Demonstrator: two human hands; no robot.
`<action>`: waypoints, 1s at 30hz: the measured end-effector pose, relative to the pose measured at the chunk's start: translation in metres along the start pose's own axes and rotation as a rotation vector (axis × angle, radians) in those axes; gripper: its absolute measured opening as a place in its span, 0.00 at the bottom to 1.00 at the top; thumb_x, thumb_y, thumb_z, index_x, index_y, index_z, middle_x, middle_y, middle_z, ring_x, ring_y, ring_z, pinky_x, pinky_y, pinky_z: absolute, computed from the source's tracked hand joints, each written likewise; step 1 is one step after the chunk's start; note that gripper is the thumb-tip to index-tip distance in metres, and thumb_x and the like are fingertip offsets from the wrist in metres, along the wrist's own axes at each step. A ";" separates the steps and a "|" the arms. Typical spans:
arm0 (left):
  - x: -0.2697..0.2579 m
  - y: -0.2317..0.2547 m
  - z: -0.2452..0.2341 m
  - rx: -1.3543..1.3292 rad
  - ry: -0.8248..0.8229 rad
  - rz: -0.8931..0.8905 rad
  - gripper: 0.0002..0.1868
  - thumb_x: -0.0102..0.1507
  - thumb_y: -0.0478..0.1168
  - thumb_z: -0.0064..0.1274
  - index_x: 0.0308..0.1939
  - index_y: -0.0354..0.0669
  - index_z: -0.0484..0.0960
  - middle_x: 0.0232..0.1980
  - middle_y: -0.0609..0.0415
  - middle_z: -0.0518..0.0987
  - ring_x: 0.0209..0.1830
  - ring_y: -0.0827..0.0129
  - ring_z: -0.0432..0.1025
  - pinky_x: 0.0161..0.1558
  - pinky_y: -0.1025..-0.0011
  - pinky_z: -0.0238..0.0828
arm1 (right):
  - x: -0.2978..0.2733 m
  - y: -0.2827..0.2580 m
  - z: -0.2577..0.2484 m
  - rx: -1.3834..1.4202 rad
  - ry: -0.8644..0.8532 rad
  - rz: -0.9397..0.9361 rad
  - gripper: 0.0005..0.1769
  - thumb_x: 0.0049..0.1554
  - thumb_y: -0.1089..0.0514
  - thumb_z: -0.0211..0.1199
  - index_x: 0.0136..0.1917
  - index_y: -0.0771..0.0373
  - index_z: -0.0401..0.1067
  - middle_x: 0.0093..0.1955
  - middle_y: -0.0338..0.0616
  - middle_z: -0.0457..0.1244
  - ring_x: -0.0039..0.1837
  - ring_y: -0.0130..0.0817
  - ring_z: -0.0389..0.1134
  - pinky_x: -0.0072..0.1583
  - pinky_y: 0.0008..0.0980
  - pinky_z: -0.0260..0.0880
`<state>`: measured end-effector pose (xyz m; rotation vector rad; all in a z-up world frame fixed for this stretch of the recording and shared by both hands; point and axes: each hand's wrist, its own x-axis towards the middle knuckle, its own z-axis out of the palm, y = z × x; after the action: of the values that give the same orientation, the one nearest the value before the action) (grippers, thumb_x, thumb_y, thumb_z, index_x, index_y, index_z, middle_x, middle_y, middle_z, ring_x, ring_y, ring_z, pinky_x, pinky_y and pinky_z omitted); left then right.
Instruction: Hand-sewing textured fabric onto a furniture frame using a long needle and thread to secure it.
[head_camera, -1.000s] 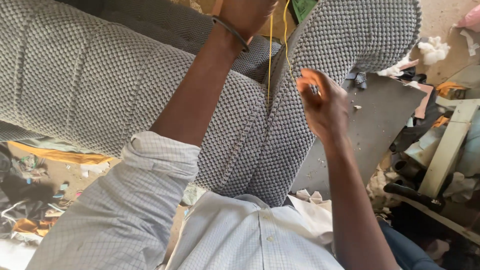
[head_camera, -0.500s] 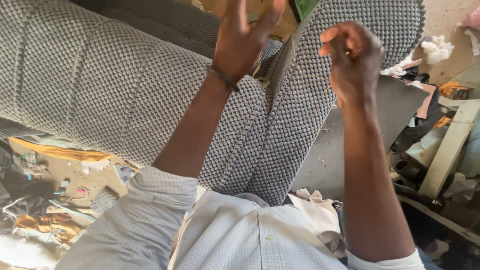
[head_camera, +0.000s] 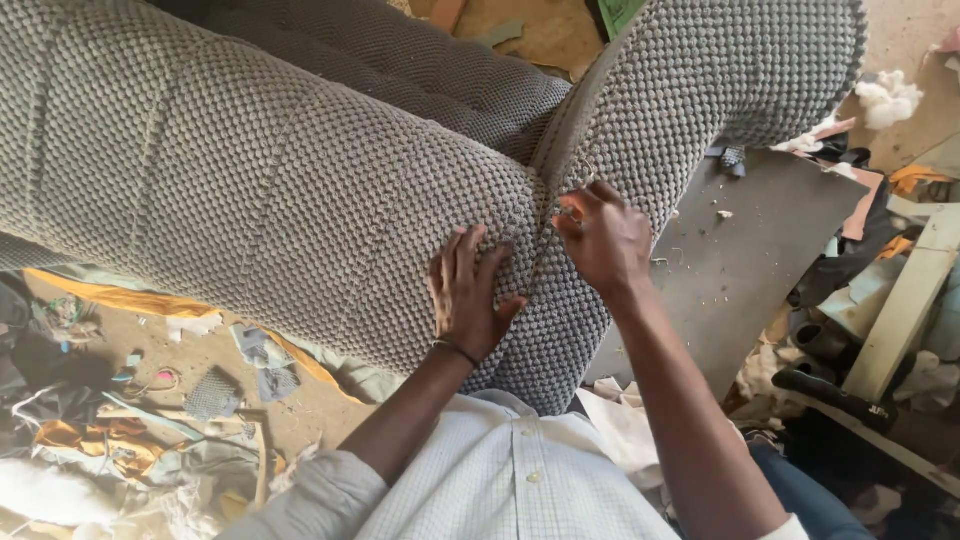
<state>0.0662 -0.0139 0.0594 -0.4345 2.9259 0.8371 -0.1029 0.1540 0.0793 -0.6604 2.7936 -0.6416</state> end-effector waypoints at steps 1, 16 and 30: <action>0.003 -0.002 0.002 -0.001 -0.003 -0.005 0.44 0.57 0.58 0.83 0.74 0.63 0.79 0.89 0.47 0.63 0.92 0.43 0.53 0.85 0.27 0.48 | 0.002 -0.006 -0.002 0.001 -0.006 0.000 0.08 0.66 0.54 0.76 0.58 0.53 0.87 0.50 0.47 0.74 0.48 0.60 0.79 0.53 0.60 0.80; 0.022 0.016 0.000 0.121 -0.193 -0.127 0.73 0.58 0.58 0.78 0.97 0.56 0.43 1.00 0.43 0.30 0.99 0.45 0.20 0.88 0.27 0.11 | 0.025 0.009 0.066 -0.064 -0.363 0.289 0.15 0.68 0.56 0.59 0.55 0.61 0.85 0.57 0.58 0.77 0.56 0.77 0.79 0.59 0.77 0.75; 0.062 0.004 0.000 0.001 -0.095 -0.062 0.55 0.63 0.63 0.71 0.91 0.63 0.62 1.00 0.46 0.41 0.99 0.43 0.33 0.90 0.25 0.20 | 0.059 0.026 -0.032 0.418 0.076 -0.009 0.02 0.72 0.60 0.78 0.57 0.60 0.88 0.45 0.47 0.67 0.50 0.47 0.73 0.58 0.48 0.72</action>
<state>0.0057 -0.0260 0.0530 -0.4692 2.8110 0.8243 -0.1740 0.1590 0.0905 -0.5701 2.5948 -1.2276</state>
